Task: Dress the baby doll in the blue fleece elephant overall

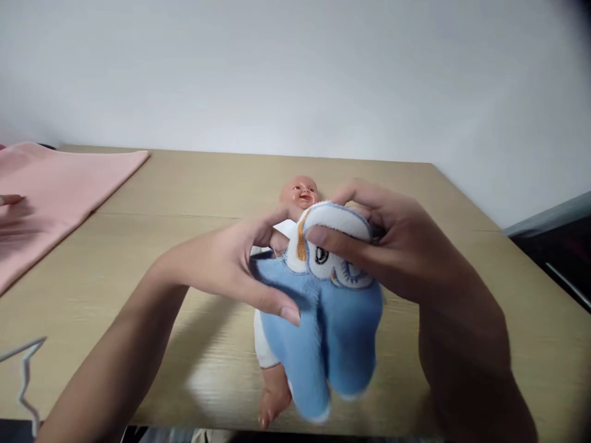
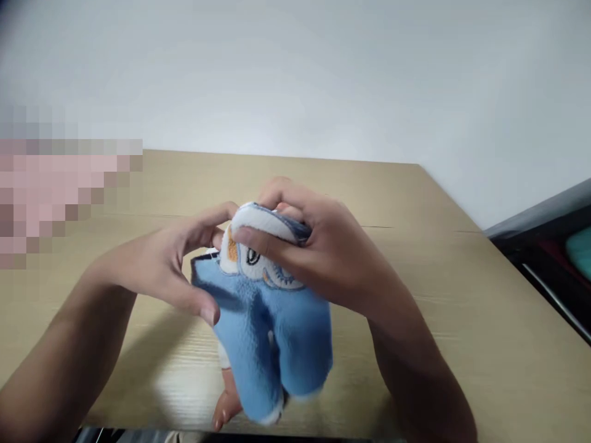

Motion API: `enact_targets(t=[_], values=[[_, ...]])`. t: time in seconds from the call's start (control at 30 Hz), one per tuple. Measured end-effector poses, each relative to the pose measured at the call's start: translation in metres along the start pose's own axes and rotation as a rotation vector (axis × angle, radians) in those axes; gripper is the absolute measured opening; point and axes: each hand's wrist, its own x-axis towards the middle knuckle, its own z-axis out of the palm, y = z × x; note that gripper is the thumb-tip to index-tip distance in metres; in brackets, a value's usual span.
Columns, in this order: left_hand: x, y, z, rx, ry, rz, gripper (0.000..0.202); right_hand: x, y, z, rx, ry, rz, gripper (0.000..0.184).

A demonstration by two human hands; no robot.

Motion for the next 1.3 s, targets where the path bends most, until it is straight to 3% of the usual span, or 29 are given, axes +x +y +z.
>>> enact_targets(t=[0.1, 0.17, 0.3, 0.37, 0.47, 0.57, 0.63, 0.7, 0.77, 0.9, 1.0, 1.13, 1.3], values=[[0.013, 0.004, -0.020, 0.107, -0.122, -0.029, 0.039, 0.008, 0.007, -0.009, -0.040, 0.042, -0.020, 0.027], [0.019, 0.005, -0.030, 0.212, -0.172, 0.043, 0.022, 0.015, 0.013, -0.020, -0.060, -0.046, -0.022, 0.027], [0.023, 0.002, -0.047, 0.313, -0.031, 0.190, 0.018, 0.024, 0.031, -0.056, -0.129, -0.408, 0.012, 0.034], [0.023, -0.003, -0.054, 0.293, -0.009, 0.169, 0.015, 0.026, 0.039, -0.072, -0.131, -0.463, -0.026, 0.030], [0.022, -0.013, -0.061, 0.239, -0.033, 0.124, 0.016, 0.029, 0.047, -0.081, -0.025, -0.370, -0.124, 0.017], [0.025, -0.022, -0.062, 0.214, 0.000, 0.056, 0.030, 0.033, 0.052, -0.071, 0.083, -0.257, -0.241, 0.013], [0.027, -0.024, -0.058, 0.196, 0.073, 0.095, 0.038, 0.036, 0.054, -0.060, 0.089, -0.255, -0.341, 0.015], [0.030, -0.025, -0.051, 0.149, 0.120, 0.156, 0.050, 0.038, 0.054, -0.049, 0.004, -0.258, -0.416, 0.017], [0.032, -0.025, -0.044, 0.110, 0.090, 0.160, 0.061, 0.039, 0.053, -0.039, -0.183, -0.184, -0.458, 0.023], [0.037, -0.030, -0.035, 0.185, 0.090, 0.062, 0.037, 0.041, 0.057, -0.027, -0.584, 0.026, -0.522, 0.051], [0.045, -0.038, -0.034, 0.217, 0.102, 0.144, 0.026, 0.042, 0.061, -0.025, -0.689, 0.050, -0.578, 0.061], [0.050, -0.040, -0.033, 0.158, 0.119, 0.160, 0.033, 0.037, 0.056, -0.025, -0.673, 0.073, -0.512, 0.065], [0.040, -0.027, -0.039, 0.263, 0.280, 0.031, 0.026, 0.025, 0.040, -0.029, -0.562, 0.108, -0.284, 0.058]])
